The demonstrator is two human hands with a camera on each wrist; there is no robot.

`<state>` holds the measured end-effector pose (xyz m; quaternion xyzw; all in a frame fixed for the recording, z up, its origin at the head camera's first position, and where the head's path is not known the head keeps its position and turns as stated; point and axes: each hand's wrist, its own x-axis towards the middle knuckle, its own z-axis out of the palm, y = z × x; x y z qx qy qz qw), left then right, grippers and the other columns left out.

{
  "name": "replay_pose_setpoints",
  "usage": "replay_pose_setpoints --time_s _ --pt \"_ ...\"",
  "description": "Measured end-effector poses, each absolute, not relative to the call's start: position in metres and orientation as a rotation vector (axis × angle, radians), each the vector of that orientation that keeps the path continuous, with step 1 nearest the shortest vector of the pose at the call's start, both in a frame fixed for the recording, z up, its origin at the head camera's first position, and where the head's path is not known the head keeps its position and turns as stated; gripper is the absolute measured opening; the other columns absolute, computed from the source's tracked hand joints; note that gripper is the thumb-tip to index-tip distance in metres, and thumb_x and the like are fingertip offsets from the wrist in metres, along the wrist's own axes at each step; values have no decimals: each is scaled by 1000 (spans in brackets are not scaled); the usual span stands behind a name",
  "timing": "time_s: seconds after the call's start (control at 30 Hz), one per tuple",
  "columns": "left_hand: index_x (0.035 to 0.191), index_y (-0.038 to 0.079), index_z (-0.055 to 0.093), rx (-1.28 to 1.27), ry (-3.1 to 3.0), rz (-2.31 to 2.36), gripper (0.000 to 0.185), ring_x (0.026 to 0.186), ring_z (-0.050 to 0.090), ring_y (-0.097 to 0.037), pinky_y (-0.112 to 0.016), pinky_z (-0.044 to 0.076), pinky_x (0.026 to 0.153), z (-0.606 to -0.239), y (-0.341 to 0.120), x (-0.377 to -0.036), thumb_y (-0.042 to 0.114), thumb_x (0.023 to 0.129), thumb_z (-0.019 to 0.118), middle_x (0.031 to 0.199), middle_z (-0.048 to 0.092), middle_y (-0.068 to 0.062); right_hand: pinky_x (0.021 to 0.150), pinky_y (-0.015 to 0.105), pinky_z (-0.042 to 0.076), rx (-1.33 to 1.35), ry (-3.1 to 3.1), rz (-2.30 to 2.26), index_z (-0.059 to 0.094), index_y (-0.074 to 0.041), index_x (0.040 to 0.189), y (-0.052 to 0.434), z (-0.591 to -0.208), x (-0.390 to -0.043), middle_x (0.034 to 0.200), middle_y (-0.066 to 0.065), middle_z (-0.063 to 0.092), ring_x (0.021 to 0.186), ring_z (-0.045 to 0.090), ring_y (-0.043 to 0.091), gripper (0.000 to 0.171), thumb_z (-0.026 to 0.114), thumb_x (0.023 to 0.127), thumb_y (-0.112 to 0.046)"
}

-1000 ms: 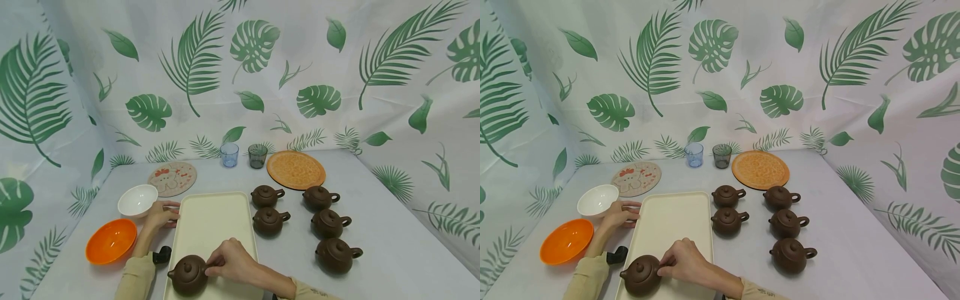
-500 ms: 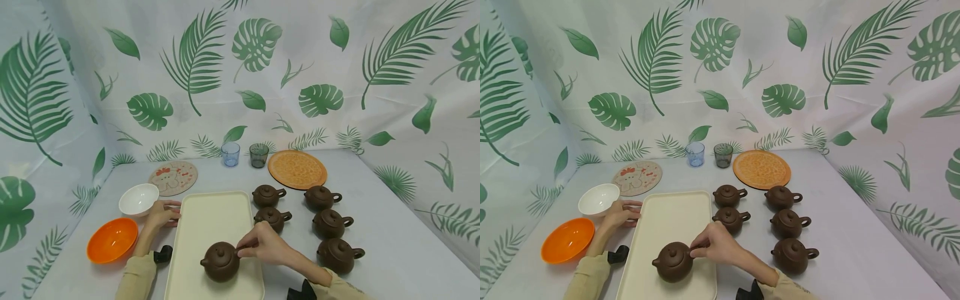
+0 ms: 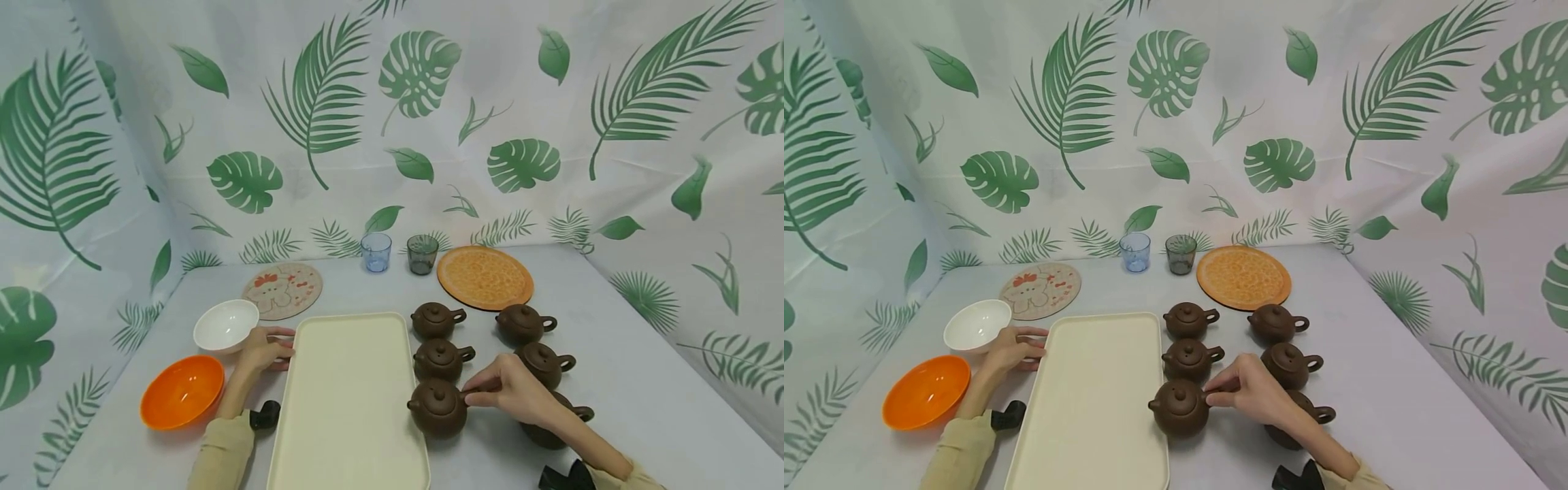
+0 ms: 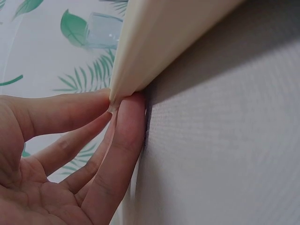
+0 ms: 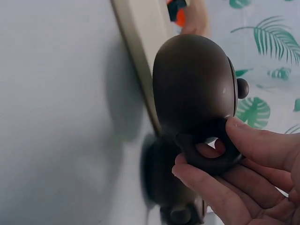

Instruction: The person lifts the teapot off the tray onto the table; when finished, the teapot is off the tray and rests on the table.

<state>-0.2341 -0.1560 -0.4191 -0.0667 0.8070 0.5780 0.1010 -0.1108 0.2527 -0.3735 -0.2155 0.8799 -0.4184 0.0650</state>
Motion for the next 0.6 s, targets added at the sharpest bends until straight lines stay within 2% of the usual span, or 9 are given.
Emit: replay_pose_setpoints --time_s 0.6 --pt "121 -9 58 -205 2395 1693 42 62 64 -14 -28 58 55 -422 -158 -236 -7 80 65 89 68 -16 54 19 46 -562 2666 -1244 78 -5 87 264 -382 -109 79 -3 74 70 60 0 12 77 78 -12"
